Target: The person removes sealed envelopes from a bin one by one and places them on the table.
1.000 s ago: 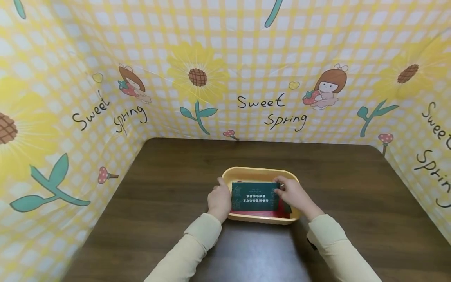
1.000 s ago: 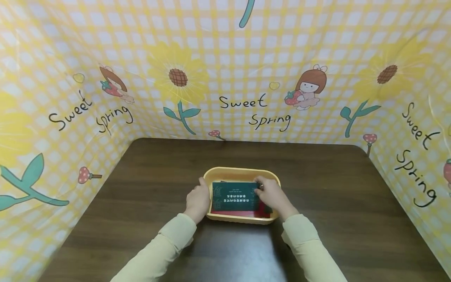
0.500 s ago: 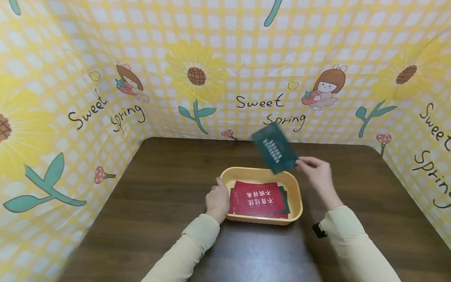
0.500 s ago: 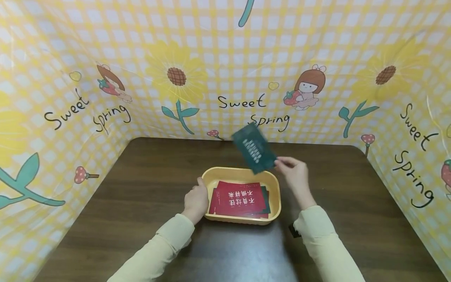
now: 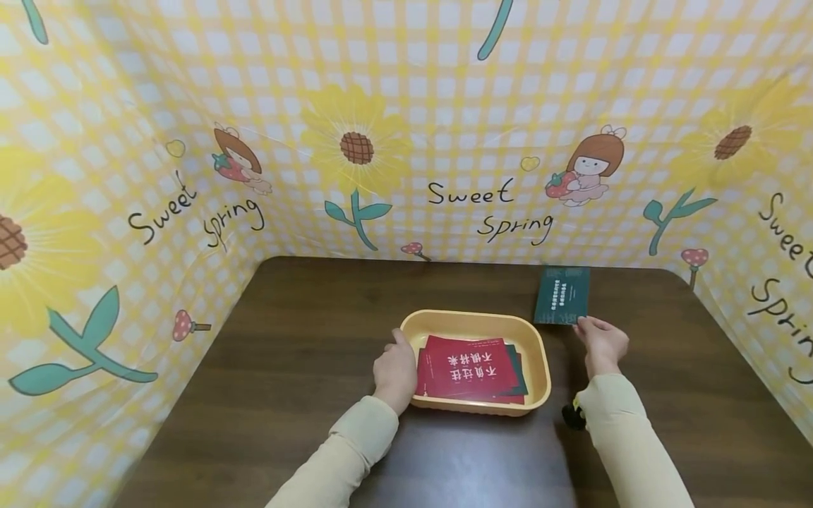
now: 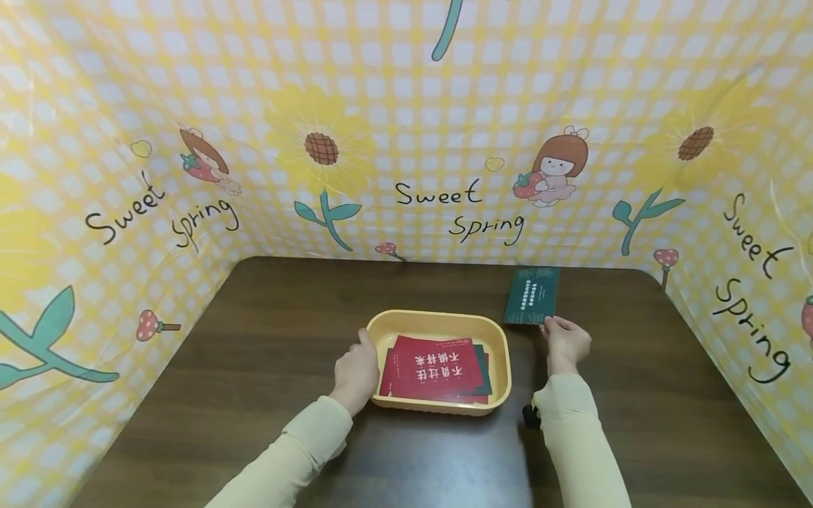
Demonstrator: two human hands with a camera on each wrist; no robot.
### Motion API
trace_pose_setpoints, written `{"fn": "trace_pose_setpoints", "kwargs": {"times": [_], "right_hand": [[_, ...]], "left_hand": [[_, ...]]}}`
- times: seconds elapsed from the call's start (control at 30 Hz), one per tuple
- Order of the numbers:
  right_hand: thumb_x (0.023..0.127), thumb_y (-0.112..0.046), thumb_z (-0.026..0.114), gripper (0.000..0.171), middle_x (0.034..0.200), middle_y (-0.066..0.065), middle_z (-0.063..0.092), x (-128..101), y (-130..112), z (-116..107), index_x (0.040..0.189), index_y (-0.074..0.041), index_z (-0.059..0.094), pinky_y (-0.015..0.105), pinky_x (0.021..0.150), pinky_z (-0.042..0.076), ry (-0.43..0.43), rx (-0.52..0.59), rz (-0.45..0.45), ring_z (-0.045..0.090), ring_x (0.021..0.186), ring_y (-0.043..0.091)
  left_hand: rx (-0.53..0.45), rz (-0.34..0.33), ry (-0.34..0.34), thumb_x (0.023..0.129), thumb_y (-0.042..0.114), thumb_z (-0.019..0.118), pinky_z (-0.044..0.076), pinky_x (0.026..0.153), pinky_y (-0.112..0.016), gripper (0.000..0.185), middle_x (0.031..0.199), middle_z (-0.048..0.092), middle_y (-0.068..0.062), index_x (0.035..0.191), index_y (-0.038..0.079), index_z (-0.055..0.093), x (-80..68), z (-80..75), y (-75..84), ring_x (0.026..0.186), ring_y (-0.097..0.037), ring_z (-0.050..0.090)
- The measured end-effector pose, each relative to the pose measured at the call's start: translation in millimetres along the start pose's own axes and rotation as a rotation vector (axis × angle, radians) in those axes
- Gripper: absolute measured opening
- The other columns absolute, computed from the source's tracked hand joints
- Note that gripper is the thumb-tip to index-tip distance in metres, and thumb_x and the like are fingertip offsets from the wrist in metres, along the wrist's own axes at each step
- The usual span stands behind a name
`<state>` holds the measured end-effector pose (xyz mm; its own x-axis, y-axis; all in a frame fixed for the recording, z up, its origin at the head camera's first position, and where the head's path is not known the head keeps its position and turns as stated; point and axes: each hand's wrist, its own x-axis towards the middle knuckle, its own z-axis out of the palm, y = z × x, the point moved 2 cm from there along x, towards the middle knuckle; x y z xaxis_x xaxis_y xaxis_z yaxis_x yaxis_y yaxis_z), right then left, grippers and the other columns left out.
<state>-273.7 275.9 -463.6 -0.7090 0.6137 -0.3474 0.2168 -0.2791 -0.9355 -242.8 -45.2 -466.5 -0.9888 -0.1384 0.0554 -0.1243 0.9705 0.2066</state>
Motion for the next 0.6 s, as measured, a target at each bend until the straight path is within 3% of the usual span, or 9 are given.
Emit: {"fn": "trace_pose_setpoints", "kwargs": {"times": [0.03,0.13,0.23,0.33,0.43,0.5,0.6], "right_hand": [[0.087,0.000,0.063,0.008,0.069,-0.008,0.057,1.2,2.1,0.2,0.091,-0.005,0.067,0.014,0.069,0.055,0.003,-0.022,-0.023,0.061,0.051,-0.006],[0.088,0.001,0.058,0.030,0.089,0.003,0.056,4.8,6.0,1.4,0.116,0.009,0.059,0.011,0.067,0.053,0.000,-0.110,-0.070,0.057,0.050,-0.010],[0.088,-0.001,0.056,0.040,0.102,0.013,0.057,6.5,7.9,1.1,0.124,0.015,0.053,0.008,0.059,0.050,-0.001,-0.201,-0.096,0.054,0.047,-0.011],[0.088,-0.004,0.056,0.040,0.079,0.003,0.063,7.1,9.5,-1.6,0.123,0.014,0.055,0.007,0.051,0.045,0.017,-0.306,-0.126,0.051,0.044,-0.012],[0.087,-0.005,0.058,0.038,0.054,-0.013,0.053,7.7,10.9,-3.4,0.120,0.012,0.057,0.007,0.048,0.043,0.035,-0.342,-0.148,0.051,0.042,-0.011],[0.087,-0.003,0.058,0.037,0.054,-0.017,0.047,8.2,11.5,-3.2,0.120,0.013,0.055,0.007,0.050,0.045,0.029,-0.305,-0.151,0.052,0.043,-0.011],[0.089,-0.003,0.057,0.035,0.066,-0.011,0.053,8.6,12.2,-2.2,0.121,0.012,0.056,0.007,0.054,0.047,0.040,-0.253,-0.133,0.053,0.046,-0.012]], "left_hand": [[0.003,0.003,0.003,0.092,0.007,0.055,0.057,0.061,-0.038,0.043,0.083,0.064,-0.020,0.131,-0.006,0.040,0.0,0.1,-0.2,0.066,-0.027,0.069],[0.008,0.012,0.018,0.091,0.006,0.056,0.057,0.060,-0.038,0.043,0.083,0.064,-0.021,0.130,-0.006,0.041,0.1,0.2,-0.5,0.066,-0.027,0.068],[0.017,0.016,0.020,0.091,0.007,0.057,0.057,0.060,-0.037,0.044,0.083,0.063,-0.021,0.130,-0.006,0.042,0.6,1.1,-0.3,0.065,-0.026,0.068],[0.013,0.015,0.026,0.091,0.007,0.057,0.056,0.060,-0.037,0.044,0.082,0.063,-0.020,0.130,-0.005,0.041,1.1,1.3,-0.1,0.065,-0.026,0.068],[0.012,0.008,0.028,0.091,0.007,0.057,0.056,0.060,-0.037,0.044,0.081,0.063,-0.019,0.130,-0.005,0.041,1.2,0.9,-0.2,0.064,-0.026,0.068],[0.011,0.006,0.027,0.090,0.007,0.058,0.056,0.059,-0.037,0.045,0.081,0.063,-0.019,0.130,-0.005,0.041,0.7,0.8,-0.5,0.063,-0.026,0.068],[0.000,0.001,0.021,0.090,0.007,0.058,0.056,0.059,-0.037,0.044,0.082,0.063,-0.020,0.130,-0.005,0.042,0.2,0.5,-1.3,0.064,-0.026,0.068]]}}
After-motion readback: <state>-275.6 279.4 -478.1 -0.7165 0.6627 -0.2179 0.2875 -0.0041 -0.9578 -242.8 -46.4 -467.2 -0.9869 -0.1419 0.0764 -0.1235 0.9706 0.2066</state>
